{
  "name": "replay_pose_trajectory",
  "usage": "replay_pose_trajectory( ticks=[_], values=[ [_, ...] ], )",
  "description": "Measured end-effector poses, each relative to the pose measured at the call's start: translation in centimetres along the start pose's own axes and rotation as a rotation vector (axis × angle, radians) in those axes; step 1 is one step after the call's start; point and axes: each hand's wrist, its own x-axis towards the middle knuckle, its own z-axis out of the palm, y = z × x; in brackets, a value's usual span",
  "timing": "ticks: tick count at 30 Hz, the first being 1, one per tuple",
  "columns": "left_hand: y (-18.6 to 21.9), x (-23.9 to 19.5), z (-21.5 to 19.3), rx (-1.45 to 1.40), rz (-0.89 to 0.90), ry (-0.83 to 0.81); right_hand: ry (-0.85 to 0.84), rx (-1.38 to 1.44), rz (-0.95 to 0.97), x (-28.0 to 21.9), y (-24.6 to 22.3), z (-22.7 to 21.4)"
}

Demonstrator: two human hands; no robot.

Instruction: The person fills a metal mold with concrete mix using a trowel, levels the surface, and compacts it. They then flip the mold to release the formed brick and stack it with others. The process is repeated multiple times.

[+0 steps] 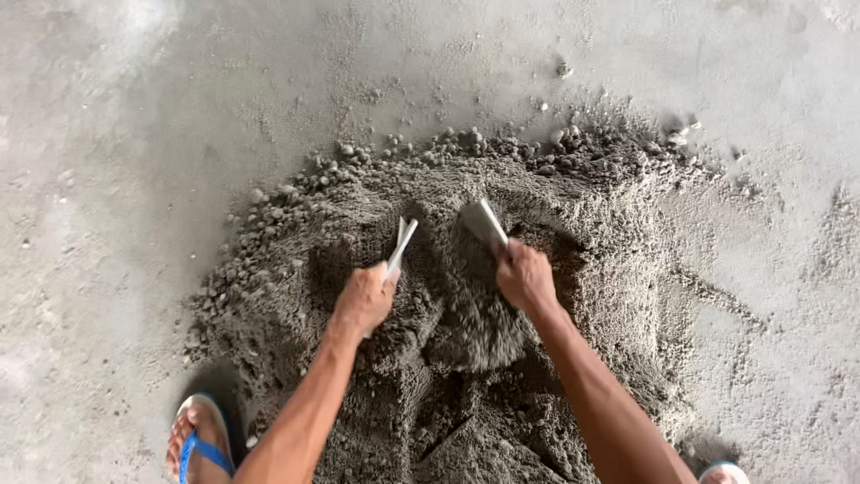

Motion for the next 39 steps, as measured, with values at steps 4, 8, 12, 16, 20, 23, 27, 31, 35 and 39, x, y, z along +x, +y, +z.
replay_pose_trajectory(
  ticks=[4, 8, 12, 16, 20, 23, 27, 31, 35, 39],
  values=[
    [-0.6, -5.7, 2.6, -0.088, -0.122, -0.076, -0.062, 0.034, -0.149, -6.6, 6.3, 7.6],
    [-4.9, -12.5, 8.1, -0.117, -0.151, -0.139, -0.258, 0.224, 0.367, -16.8, 7.2, 6.1],
    [-2.4, -17.6, 6.9, -0.1, -0.155, -0.219, -0.229, 0.296, 0.427, -21.1, 10.6, 6.1],
    [1.3, -20.2, 4.6, -0.116, -0.124, -0.188, -0.196, 0.349, 0.486, -23.3, 7.9, 1.6],
    [6.2, -22.6, 1.0, -0.116, -0.074, -0.068, -0.075, 0.483, 0.364, -25.6, 2.9, -5.2],
    [10.7, -26.8, -2.8, -0.115, -0.041, -0.025, 0.023, 0.576, 0.291, -28.2, 0.5, -8.6],
    [14.7, -32.3, -5.8, -0.116, 0.007, 0.05, 0.098, 0.583, 0.236, -30.3, -0.3, -10.9],
    [15.8, -36.9, -5.7, -0.106, 0.103, 0.152, 0.131, 0.499, 0.159, -34.9, -2.2, -13.1],
    [15.0, -41.1, -4.1, -0.124, 0.233, 0.284, 0.298, 0.431, -0.05, -39.1, -2.4, -12.9],
    [13.4, -43.1, -2.6, -0.055, 0.372, 0.379, 0.436, 0.399, -0.212, -44.1, -5.5, -15.1]
  ],
)
